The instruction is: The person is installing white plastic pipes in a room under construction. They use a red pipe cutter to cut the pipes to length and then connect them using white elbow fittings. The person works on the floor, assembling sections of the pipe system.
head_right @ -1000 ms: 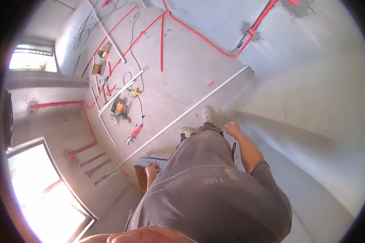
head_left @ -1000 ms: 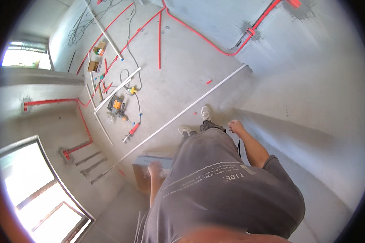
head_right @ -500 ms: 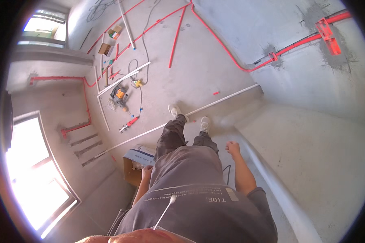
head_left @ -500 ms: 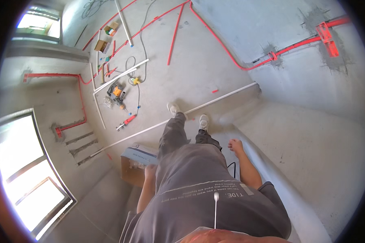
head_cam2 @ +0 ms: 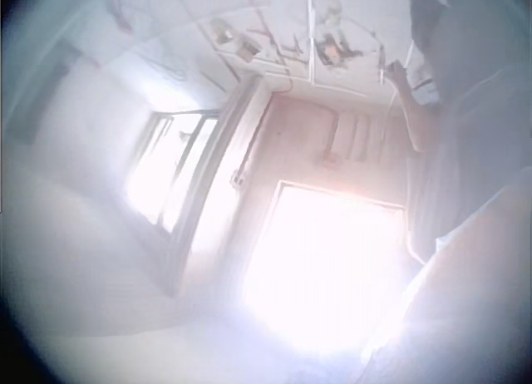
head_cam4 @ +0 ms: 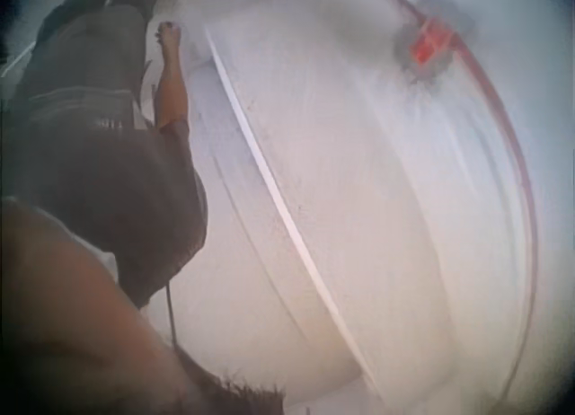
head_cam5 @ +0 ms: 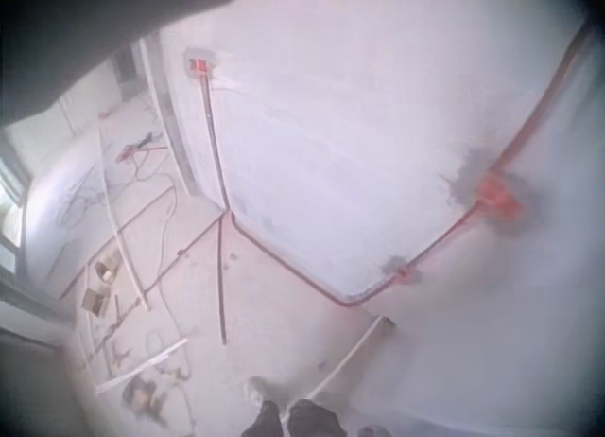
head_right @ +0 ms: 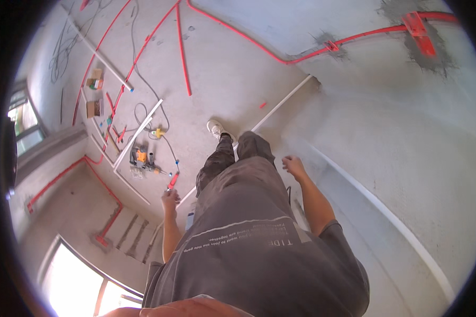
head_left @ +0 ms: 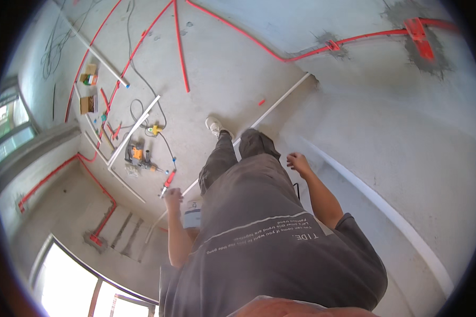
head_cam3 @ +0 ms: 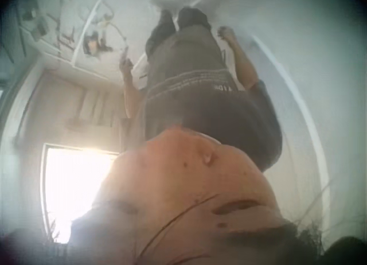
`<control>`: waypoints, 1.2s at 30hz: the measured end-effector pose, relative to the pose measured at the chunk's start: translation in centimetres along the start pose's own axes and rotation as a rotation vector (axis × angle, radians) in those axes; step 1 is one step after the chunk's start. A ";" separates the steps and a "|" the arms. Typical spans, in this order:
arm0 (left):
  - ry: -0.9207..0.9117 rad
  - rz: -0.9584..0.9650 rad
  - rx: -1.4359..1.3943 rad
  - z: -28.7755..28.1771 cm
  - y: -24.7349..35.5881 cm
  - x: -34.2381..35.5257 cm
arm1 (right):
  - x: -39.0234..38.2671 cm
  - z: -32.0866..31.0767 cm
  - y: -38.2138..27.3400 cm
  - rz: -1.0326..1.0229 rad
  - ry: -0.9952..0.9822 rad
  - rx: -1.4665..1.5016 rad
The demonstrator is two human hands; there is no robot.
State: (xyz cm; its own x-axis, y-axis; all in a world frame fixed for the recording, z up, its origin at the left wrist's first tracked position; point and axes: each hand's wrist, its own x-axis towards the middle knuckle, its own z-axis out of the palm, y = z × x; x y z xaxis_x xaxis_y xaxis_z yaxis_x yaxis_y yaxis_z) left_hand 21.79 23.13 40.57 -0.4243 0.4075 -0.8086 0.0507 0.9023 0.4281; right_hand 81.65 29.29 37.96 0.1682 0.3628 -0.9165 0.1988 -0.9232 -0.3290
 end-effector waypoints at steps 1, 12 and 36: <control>0.046 0.012 -0.034 -1.0 3.5 1.3 | -0.5 0.9 -2.2 -0.009 0.020 0.036; 0.015 0.112 0.030 -4.8 26.2 14.3 | 7.8 5.6 -19.0 0.003 0.001 0.099; 0.275 -0.071 -0.399 -31.5 58.1 45.6 | 21.7 40.7 -97.5 -0.285 -0.217 -0.478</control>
State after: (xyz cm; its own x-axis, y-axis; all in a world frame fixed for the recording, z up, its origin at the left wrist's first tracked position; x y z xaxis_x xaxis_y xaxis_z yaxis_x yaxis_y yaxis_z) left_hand -23.03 89.72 41.31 -0.6398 0.2464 -0.7280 -0.3146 0.7802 0.5406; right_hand 26.59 121.96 40.89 -0.1469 0.5070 -0.8494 0.6277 -0.6158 -0.4761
